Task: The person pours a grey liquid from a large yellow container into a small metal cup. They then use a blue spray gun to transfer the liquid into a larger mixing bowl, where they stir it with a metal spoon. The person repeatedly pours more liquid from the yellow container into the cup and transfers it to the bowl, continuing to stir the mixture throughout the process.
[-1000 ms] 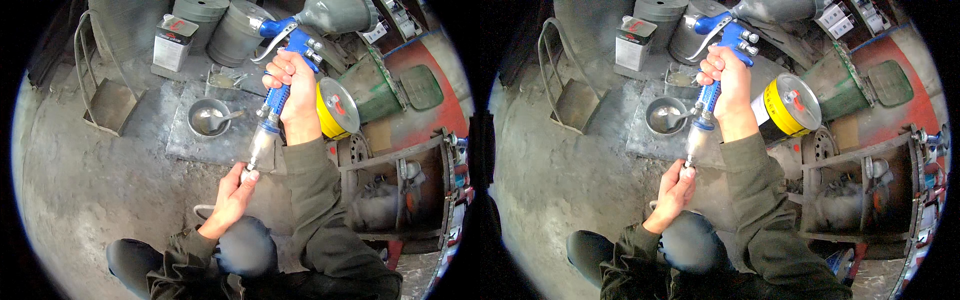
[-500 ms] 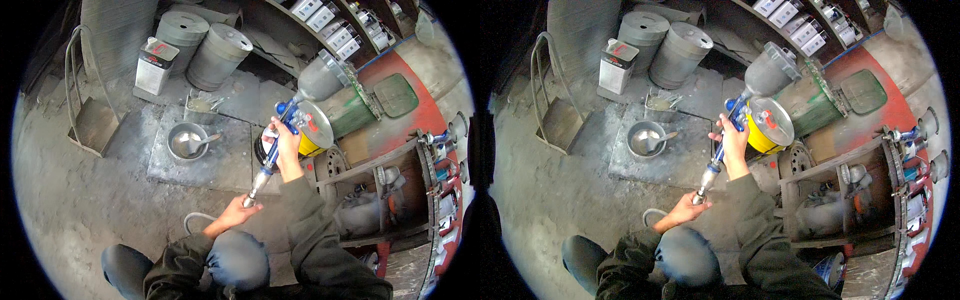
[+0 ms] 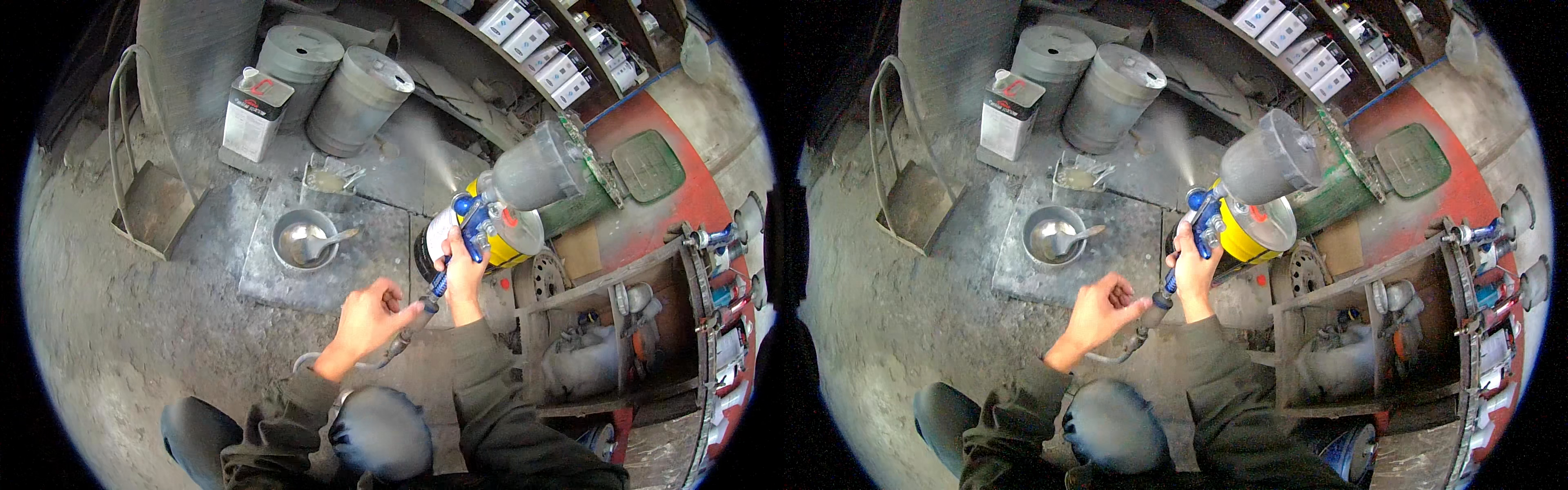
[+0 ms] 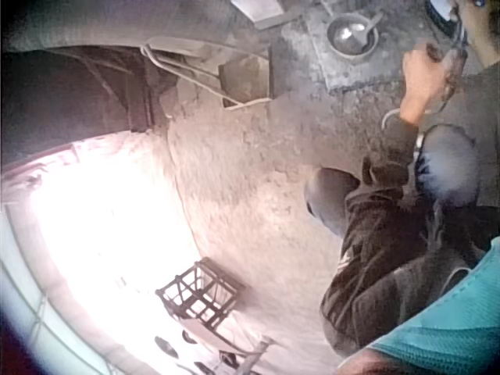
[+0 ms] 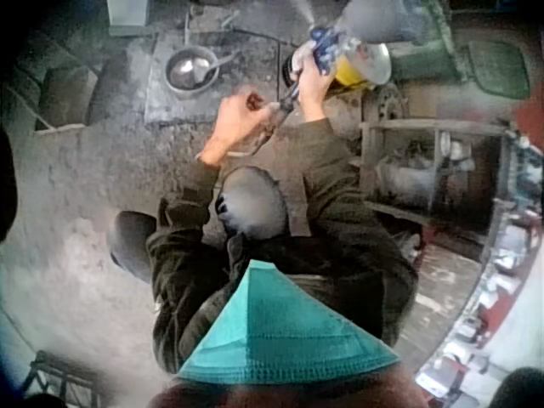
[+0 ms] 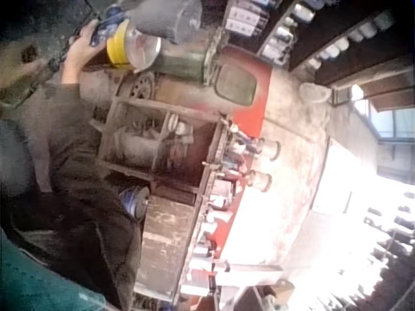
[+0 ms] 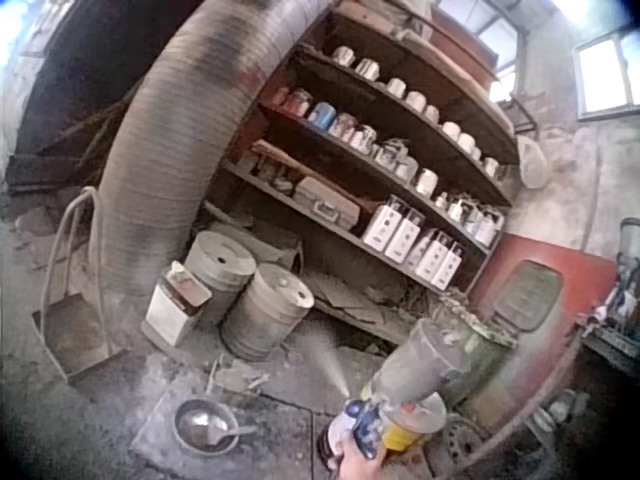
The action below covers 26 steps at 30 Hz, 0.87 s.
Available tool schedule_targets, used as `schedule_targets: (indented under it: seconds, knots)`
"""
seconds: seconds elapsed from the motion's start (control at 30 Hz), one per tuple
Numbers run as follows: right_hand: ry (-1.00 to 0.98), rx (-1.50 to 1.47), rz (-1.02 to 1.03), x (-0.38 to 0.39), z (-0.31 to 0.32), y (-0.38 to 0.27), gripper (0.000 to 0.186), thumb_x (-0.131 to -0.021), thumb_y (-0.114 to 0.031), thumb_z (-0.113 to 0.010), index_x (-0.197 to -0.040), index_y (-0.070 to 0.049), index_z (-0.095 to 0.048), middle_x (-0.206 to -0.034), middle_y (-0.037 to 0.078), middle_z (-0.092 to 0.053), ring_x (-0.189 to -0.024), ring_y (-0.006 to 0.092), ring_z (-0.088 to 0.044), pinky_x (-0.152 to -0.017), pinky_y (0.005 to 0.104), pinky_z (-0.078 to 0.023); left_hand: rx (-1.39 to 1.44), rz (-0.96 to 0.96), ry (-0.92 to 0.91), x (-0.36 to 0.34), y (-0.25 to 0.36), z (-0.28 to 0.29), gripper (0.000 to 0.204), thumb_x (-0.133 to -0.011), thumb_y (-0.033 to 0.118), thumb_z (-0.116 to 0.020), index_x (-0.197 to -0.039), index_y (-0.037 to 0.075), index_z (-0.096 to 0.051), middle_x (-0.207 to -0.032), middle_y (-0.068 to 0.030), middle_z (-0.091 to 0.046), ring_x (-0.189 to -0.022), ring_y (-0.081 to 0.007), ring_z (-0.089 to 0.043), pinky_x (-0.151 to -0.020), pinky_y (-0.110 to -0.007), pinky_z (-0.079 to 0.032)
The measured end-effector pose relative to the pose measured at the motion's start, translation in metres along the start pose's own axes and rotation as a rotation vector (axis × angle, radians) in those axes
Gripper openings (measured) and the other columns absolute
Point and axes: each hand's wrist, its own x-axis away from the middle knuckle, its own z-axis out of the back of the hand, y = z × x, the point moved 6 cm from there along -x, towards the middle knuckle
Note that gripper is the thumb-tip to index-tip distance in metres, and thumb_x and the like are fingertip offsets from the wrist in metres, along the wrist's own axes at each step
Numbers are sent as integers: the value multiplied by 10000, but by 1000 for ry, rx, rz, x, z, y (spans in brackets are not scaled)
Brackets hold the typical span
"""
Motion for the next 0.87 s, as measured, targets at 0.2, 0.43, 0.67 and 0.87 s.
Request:
schedule_targets:
  seconds: [0.2,0.43,0.67,0.87]
  knots:
    - [-96,-174,212,-3,12,20,124,-980,-198,-561,-1026,-87,-531,-814,-14,-563,-679,99,-549,-595,265,-485,-448,-446,221,-41,123,-6,340,-821,374,-680,-788,43,-606,-749,-123,-671,-643,-270,-689,-570,-395,-542]
    - [-285,163,573,-7,-8,28,318,-977,-224,-523,-1244,-51,-523,-1242,66,-609,-949,218,-611,-890,421,-474,-951,-616,265,-61,127,-45,213,-816,248,-617,-829,41,-662,-730,-112,-674,-628,-257,-683,-501,-383,-537]
    - [-234,882,442,11,-26,1,299,-962,-310,-591,-1076,-34,-592,-1076,44,-661,-970,244,-608,-956,486,-418,-904,-628,174,-70,111,-48,324,-921,363,-573,-782,74,-621,-687,-140,-646,-550,-312,-662,-486,-406,-524]
    - [-222,-175,-44,-13,8,77,497,-934,-442,-633,-1195,-51,-474,-1200,89,-563,-1125,232,-527,-1040,442,-342,-663,-456,166,-59,95,-6,385,-941,433,-564,-837,70,-634,-717,-168,-681,-538,-344,-661,-491,-410,-523]
